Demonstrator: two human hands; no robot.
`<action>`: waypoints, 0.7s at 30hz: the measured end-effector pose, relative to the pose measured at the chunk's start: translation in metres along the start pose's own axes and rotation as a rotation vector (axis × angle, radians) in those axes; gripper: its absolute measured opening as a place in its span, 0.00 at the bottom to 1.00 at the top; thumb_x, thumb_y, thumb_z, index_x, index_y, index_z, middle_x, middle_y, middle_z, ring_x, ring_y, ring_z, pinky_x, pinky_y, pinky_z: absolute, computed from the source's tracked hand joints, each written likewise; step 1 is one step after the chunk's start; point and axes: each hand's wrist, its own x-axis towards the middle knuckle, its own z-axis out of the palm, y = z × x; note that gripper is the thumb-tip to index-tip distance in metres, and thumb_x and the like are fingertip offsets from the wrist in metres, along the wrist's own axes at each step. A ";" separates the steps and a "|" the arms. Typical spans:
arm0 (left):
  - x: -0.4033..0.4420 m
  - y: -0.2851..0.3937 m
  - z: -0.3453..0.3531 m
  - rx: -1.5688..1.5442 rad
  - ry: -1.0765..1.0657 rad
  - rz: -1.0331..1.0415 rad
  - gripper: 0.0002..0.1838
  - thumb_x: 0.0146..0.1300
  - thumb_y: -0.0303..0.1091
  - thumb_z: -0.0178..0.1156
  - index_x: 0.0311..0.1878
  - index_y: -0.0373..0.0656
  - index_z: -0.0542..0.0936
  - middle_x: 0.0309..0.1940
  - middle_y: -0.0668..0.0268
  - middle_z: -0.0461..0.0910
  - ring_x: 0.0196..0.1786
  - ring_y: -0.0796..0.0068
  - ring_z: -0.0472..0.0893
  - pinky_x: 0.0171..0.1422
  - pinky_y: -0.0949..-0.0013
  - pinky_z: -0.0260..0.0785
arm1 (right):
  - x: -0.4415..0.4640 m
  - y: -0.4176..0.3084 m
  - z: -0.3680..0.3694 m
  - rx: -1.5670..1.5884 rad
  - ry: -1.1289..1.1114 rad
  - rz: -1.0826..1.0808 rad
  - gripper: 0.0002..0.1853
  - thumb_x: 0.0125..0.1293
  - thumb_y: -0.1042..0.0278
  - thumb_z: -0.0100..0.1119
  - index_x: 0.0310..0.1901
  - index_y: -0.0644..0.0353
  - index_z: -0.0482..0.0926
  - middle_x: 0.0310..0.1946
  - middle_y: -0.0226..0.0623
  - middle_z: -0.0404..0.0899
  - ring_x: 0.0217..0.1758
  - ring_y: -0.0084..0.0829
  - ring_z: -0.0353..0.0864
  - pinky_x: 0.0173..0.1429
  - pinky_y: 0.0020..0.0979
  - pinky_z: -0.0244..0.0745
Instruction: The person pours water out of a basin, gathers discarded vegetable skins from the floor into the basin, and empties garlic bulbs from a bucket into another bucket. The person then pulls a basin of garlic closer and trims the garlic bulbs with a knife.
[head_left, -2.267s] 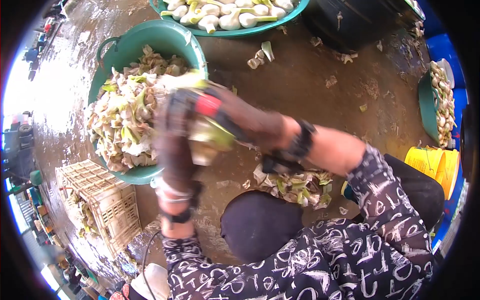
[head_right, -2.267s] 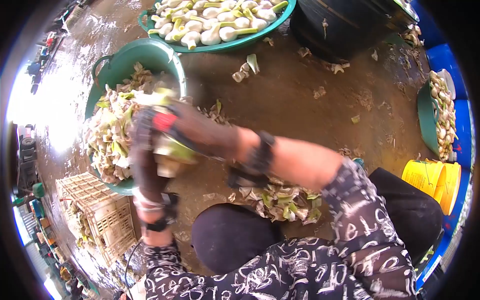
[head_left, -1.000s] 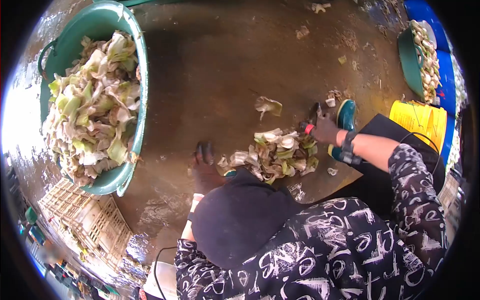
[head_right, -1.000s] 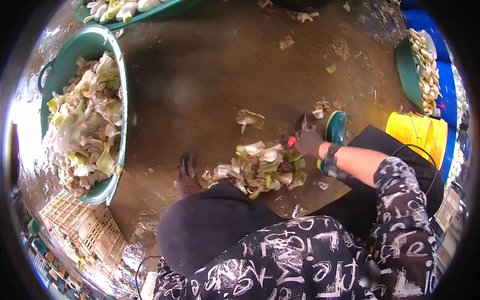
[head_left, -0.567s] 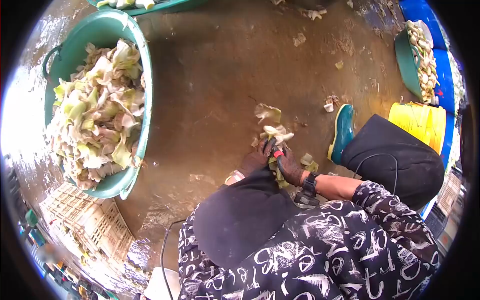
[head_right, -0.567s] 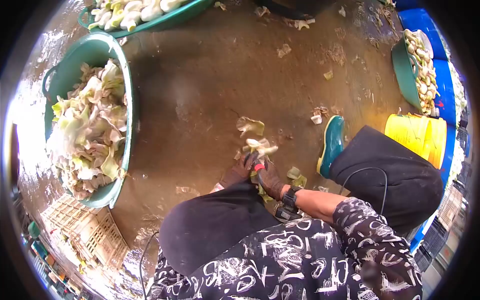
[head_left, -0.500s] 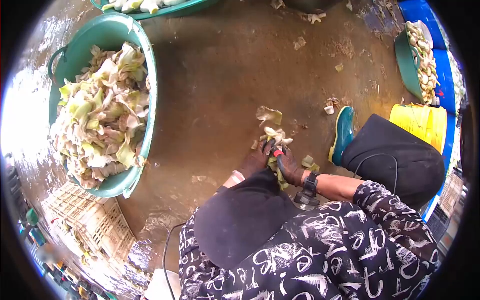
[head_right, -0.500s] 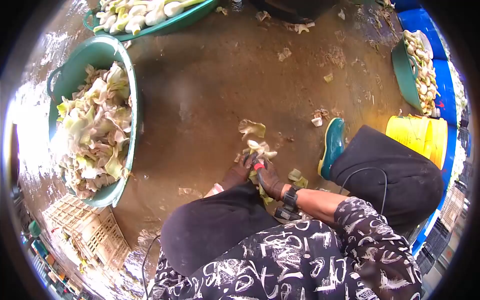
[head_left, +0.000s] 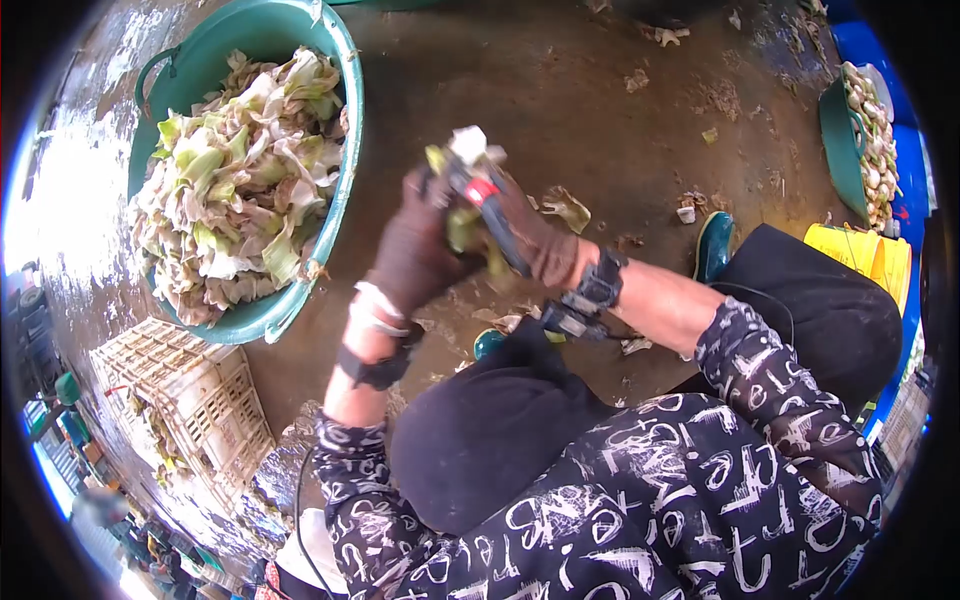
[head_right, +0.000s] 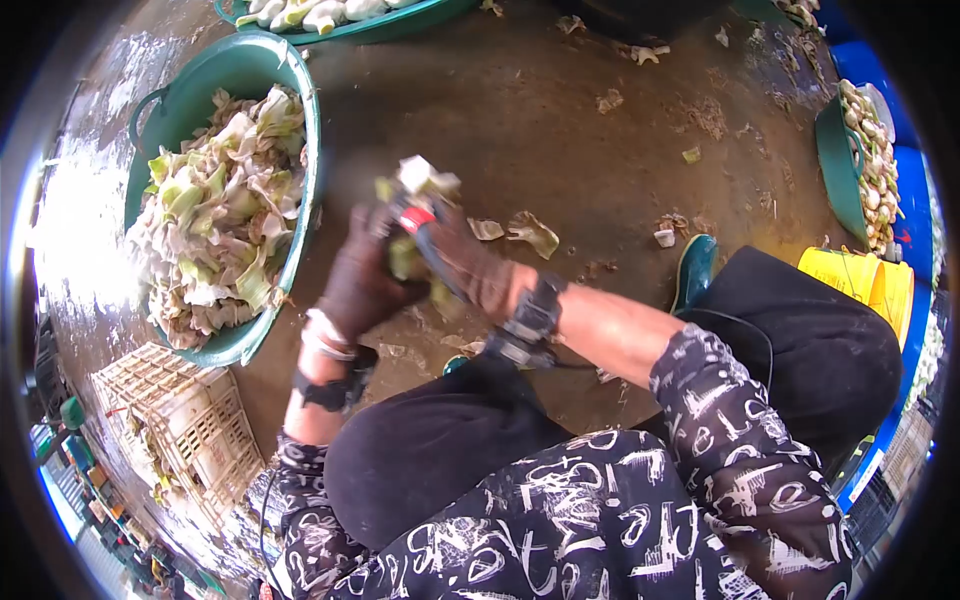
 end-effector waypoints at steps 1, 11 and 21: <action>0.003 0.007 -0.026 0.114 0.146 0.102 0.40 0.34 0.28 0.67 0.57 0.44 0.64 0.51 0.53 0.65 0.50 0.53 0.71 0.56 0.61 0.65 | 0.009 -0.016 0.022 -0.058 -0.085 -0.051 0.12 0.62 0.65 0.50 0.43 0.61 0.72 0.38 0.30 0.71 0.41 0.18 0.68 0.46 0.23 0.67; -0.078 0.009 -0.135 0.897 0.902 -0.283 0.28 0.47 0.36 0.68 0.51 0.36 0.72 0.46 0.54 0.74 0.49 0.57 0.74 0.52 0.63 0.67 | 0.093 -0.061 0.132 -1.099 -0.523 -0.403 0.32 0.50 0.44 0.58 0.51 0.61 0.71 0.35 0.51 0.78 0.37 0.43 0.79 0.43 0.36 0.72; -0.099 -0.016 0.164 0.162 -0.253 -0.469 0.27 0.47 0.49 0.64 0.49 0.47 0.75 0.39 0.58 0.77 0.42 0.60 0.77 0.45 0.64 0.69 | -0.112 0.008 -0.118 -1.804 -0.673 0.388 0.46 0.43 0.57 0.61 0.63 0.68 0.50 0.32 0.56 0.75 0.34 0.48 0.77 0.37 0.41 0.73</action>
